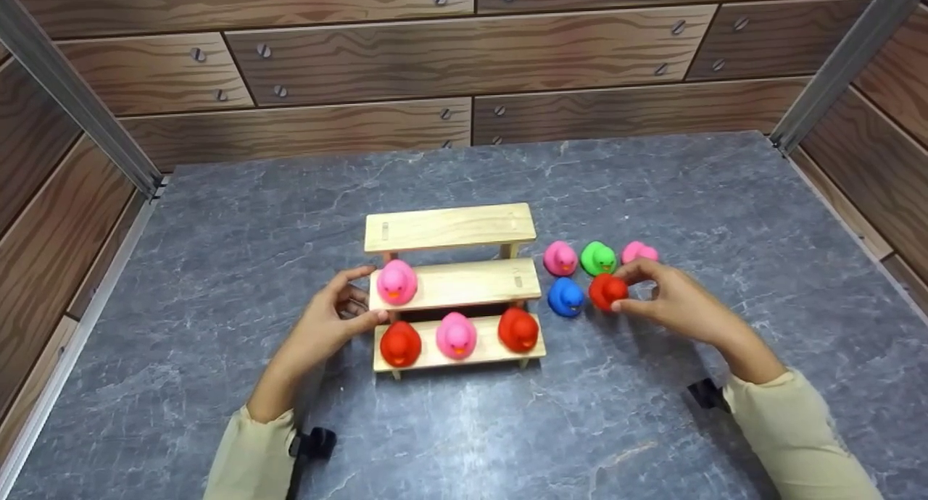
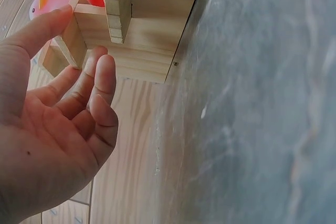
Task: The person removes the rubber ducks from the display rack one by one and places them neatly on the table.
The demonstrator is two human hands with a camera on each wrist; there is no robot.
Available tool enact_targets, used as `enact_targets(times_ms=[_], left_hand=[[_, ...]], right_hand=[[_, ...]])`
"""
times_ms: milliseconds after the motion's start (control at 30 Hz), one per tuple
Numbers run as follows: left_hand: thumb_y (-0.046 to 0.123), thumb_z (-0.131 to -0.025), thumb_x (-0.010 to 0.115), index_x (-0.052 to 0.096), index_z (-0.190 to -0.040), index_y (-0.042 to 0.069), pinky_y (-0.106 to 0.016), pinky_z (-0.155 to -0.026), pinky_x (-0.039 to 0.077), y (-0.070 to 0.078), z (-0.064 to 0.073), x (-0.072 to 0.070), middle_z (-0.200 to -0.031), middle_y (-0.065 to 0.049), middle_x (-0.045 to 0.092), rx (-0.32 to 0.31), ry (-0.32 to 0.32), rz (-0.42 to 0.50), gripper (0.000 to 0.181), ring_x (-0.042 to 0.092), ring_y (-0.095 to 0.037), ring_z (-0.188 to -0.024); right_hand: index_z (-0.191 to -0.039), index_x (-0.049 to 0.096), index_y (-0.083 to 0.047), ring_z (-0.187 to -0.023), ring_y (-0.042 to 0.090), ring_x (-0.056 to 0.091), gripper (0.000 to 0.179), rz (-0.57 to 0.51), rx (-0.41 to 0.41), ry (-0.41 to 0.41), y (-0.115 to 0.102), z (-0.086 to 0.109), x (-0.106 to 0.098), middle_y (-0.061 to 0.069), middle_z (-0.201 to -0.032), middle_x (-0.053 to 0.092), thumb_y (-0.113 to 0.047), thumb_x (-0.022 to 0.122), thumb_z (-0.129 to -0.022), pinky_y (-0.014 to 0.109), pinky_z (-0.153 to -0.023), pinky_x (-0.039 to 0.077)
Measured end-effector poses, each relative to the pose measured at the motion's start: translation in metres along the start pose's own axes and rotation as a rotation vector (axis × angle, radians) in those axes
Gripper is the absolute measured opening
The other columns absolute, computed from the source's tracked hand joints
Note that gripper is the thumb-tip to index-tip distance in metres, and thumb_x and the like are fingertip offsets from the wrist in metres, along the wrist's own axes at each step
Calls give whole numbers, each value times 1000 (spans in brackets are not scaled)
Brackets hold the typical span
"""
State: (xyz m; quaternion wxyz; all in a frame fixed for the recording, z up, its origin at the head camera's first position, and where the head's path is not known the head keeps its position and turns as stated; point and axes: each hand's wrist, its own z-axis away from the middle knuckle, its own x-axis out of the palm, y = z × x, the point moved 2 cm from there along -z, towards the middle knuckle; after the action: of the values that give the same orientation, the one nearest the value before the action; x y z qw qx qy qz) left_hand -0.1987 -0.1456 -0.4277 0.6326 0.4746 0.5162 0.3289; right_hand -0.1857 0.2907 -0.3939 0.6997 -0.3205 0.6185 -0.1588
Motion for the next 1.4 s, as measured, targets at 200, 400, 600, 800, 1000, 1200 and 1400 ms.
enact_targets(times_ms=[200, 400, 600, 800, 1000, 1200, 1400], left_hand=[[9, -83, 75, 45, -139, 2, -20, -65, 45, 0, 0, 0, -97, -16, 65, -2, 2, 3, 64, 56, -12, -76], [10, -82, 75, 45, -139, 3, -21, -65, 45, 0, 0, 0, -97, -16, 64, -11, 8, -6, 65, 55, -13, -76], [11, -83, 75, 45, -139, 2, -21, -65, 44, 0, 1, 1, -99, -16, 65, -12, 6, -3, 65, 55, -13, -76], [10, -83, 74, 45, -139, 1, -20, -65, 44, 1, 0, 1, -98, -17, 66, -5, 6, 5, 64, 56, -12, -76], [10, -83, 74, 45, -139, 1, -21, -64, 44, 0, 1, 0, -98, -16, 66, -1, 6, 6, 64, 55, -12, -76], [10, -83, 75, 46, -139, 1, -21, -64, 44, 0, 1, 0, -97, -17, 66, 6, 10, -3, 64, 55, -12, -75], [10, -83, 75, 45, -139, 1, -21, -64, 45, 0, 0, 1, -97, -17, 66, 4, 11, -3, 64, 55, -13, -75]], right_hand=[[-113, 61, 0, -107, 35, 60, 37, 22, 13, -5, 3, -1, 0, 20, -113, 66, -19, 74, -84, 33, -80, 45], [-112, 60, 0, -108, 37, 60, 36, 28, 25, -17, 7, -1, 1, 22, -113, 65, -17, 73, -84, 45, -86, 46], [-113, 60, -2, -110, 38, 59, 38, 47, 42, -38, 10, -1, 2, 22, -114, 65, -22, 73, -84, 52, -90, 44], [-112, 60, -2, -110, 38, 59, 36, 64, 45, -39, 14, -3, 3, 22, -114, 65, -20, 74, -84, 51, -91, 43], [-112, 60, -2, -109, 39, 59, 36, 71, 36, -39, 17, -5, 5, 24, -114, 65, -19, 73, -83, 52, -89, 44], [-113, 59, -2, -111, 42, 58, 37, 69, 46, -50, 18, -5, 7, 25, -117, 64, -20, 73, -84, 57, -92, 43], [-114, 59, -3, -106, 39, 60, 38, 67, 60, -56, 20, -7, 8, 26, -118, 63, -23, 73, -84, 48, -85, 47]])
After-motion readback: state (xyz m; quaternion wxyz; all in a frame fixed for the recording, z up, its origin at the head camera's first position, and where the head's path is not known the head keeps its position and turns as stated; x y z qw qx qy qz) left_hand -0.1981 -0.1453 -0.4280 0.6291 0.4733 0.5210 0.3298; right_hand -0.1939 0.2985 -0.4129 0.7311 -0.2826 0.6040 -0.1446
